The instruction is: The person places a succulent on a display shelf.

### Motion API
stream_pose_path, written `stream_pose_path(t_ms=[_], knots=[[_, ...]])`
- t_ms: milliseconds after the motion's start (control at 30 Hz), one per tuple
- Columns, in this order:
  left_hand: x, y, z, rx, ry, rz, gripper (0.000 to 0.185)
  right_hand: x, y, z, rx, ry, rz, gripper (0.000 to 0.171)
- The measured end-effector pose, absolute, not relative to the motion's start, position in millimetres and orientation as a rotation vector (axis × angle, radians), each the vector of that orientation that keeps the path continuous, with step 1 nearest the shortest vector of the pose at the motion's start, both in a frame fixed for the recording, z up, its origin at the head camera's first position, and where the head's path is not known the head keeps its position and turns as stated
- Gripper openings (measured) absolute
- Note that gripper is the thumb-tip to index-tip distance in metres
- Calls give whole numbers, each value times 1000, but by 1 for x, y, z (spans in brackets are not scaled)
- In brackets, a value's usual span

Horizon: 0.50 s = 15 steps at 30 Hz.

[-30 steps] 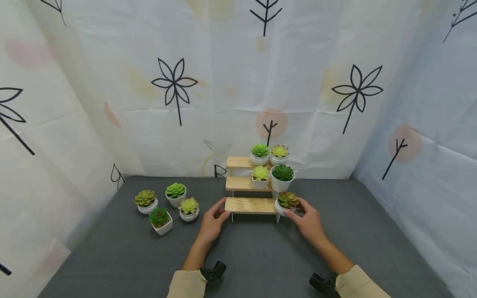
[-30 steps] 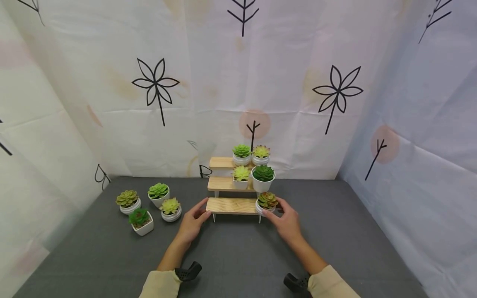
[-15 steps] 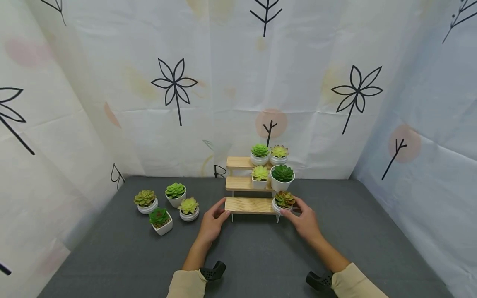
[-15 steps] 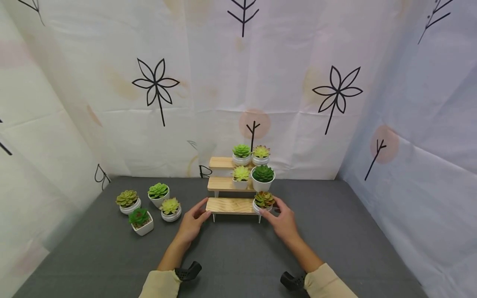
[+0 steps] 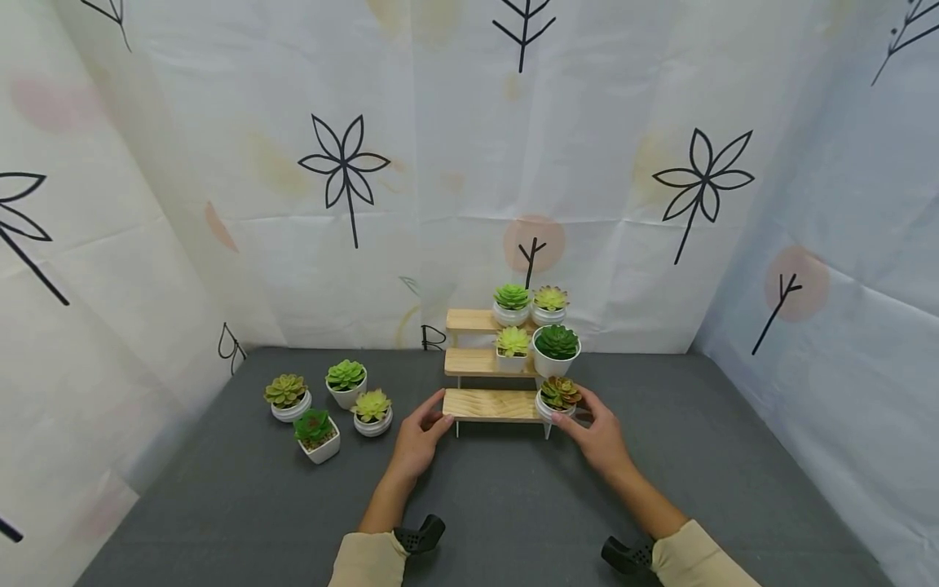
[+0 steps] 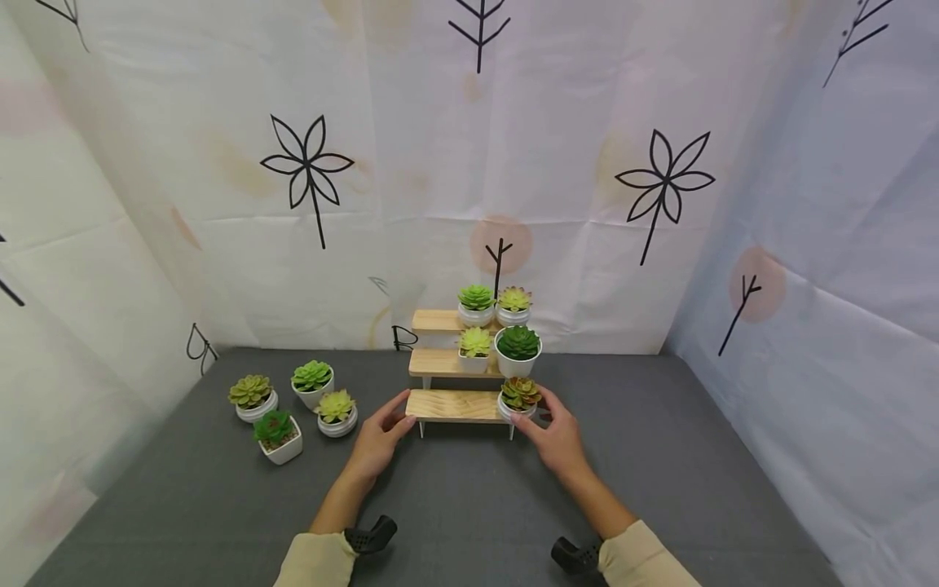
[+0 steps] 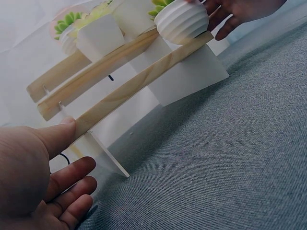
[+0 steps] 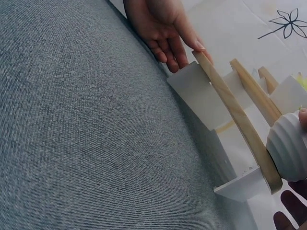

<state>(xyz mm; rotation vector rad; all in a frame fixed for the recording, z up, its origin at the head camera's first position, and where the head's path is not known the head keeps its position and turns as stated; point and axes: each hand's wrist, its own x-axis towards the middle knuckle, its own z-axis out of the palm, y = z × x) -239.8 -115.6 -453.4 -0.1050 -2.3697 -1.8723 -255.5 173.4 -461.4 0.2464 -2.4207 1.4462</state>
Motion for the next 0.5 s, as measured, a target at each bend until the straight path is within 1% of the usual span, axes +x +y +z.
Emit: stream_pose_path(t_ms=[500], knots=[[-239,-115,-452,-114,-2359,-1881,48,-253,173,-464,251,-2405,1476,60]])
